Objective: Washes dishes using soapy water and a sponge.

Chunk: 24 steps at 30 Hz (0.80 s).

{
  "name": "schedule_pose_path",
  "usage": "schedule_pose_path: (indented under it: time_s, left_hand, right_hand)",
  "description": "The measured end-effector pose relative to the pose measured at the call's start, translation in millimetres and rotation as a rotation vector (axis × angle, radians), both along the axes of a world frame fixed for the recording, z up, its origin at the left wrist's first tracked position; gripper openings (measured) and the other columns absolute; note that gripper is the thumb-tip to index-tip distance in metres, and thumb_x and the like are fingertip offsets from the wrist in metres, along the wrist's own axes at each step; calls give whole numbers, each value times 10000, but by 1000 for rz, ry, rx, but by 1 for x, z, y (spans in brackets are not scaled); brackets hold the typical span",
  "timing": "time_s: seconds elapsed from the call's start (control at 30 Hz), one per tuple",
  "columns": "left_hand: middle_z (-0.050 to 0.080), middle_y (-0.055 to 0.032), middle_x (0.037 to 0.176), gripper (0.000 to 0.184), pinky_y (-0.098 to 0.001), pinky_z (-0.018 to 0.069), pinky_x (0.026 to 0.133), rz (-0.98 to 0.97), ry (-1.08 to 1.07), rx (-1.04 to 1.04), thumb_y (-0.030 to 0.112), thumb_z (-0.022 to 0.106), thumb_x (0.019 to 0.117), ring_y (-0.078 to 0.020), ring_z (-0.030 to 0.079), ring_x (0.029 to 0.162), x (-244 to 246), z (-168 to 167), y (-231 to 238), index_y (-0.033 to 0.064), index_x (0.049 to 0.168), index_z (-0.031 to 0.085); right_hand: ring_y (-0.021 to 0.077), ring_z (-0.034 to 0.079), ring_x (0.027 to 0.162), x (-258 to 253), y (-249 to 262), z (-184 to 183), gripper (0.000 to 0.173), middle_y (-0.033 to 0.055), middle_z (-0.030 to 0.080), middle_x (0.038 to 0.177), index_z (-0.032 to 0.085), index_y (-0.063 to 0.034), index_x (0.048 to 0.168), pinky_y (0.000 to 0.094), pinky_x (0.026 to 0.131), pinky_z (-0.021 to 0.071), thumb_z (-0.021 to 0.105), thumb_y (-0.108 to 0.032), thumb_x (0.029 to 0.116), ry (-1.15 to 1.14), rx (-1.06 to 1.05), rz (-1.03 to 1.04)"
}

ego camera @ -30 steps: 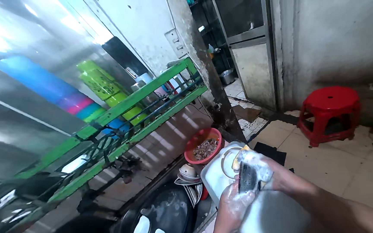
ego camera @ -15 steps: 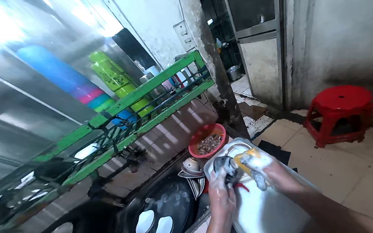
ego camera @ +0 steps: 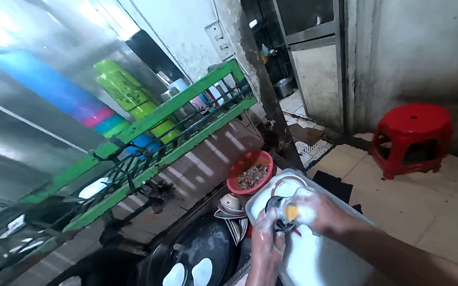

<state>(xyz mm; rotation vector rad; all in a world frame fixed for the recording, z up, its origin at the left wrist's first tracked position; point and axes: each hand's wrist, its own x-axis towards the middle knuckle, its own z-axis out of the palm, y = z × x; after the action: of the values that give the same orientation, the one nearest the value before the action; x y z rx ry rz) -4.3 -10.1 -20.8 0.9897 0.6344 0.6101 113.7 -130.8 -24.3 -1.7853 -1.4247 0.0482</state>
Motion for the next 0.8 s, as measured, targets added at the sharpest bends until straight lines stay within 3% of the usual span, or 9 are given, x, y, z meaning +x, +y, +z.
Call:
schedule_pose_path:
  time_s: [0.1,0.27,0.37,0.43,0.53,0.63,0.7,0.77,0.8]
  left_hand:
    - [676,-102,877,183,-335,605,663,-6,13,-18,44,446,1018,-165,690,753,-3,-3,10,-4,1135,578]
    - [695,-123,938,222,-377,620,754,-86,-39,-51,38,457,980,-193,709,835,-5,-13,11,-27,1157,574]
    - [682,-131,939,219,-376,618,739,-63,-21,-75,44,448,1012,-196,703,826,0,-12,8,-29,1183,563]
    - [683,-122,893,198,-361,617,699,-26,-31,-81,55,441,1021,-185,702,783,-1,-15,13,-19,1153,569]
    - [681,-126,948,227,-368,614,727,-32,13,-17,65,443,1021,-186,698,826,-9,-15,20,-20,1193,564]
    - [677,-138,1109,322,-331,557,916,-222,327,473,97,514,978,-160,662,1018,-15,1,21,-84,1229,601]
    - [652,-167,1311,340,-402,418,1125,-512,497,894,146,555,978,-236,562,1290,-16,13,24,-67,1203,694]
    - [650,-149,1337,270,-404,409,1151,-620,431,1131,163,586,979,-245,545,1334,-16,16,25,-3,1102,760]
    - [660,-145,1304,236,-386,439,1122,-580,385,1156,155,613,959,-229,567,1297,-15,17,27,11,1057,772]
  right_hand:
    - [274,695,1032,-5,0,-20,169,98,732,1014,738,-71,1071,443,901,585,684,-92,913,-242,137,131]
    - [314,667,1017,24,-11,-4,159,140,695,1012,739,-30,1045,496,875,560,721,-62,891,-85,-125,130]
    - [277,686,1021,5,1,-14,158,107,724,1018,752,-56,1045,461,889,574,694,-91,903,-180,34,13]
    - [263,694,1029,-10,6,-22,152,90,735,1031,739,-72,1056,431,911,580,651,-90,935,-288,117,70]
    - [334,654,1110,1,-8,5,223,191,695,1134,720,15,1152,491,985,520,664,-66,952,89,-196,215]
    - [362,665,1068,41,-1,7,298,237,686,1136,680,55,1171,540,967,522,723,-114,929,437,-229,-153]
    - [360,644,1099,59,18,18,266,230,673,1153,674,34,1163,553,976,499,684,-151,972,546,-276,-319]
    - [388,625,1141,54,32,28,253,252,661,1179,677,42,1163,582,999,479,672,-114,964,502,-389,-258]
    - [376,645,1070,44,33,29,214,232,674,1105,693,15,1110,585,938,505,689,-120,944,430,-429,-187]
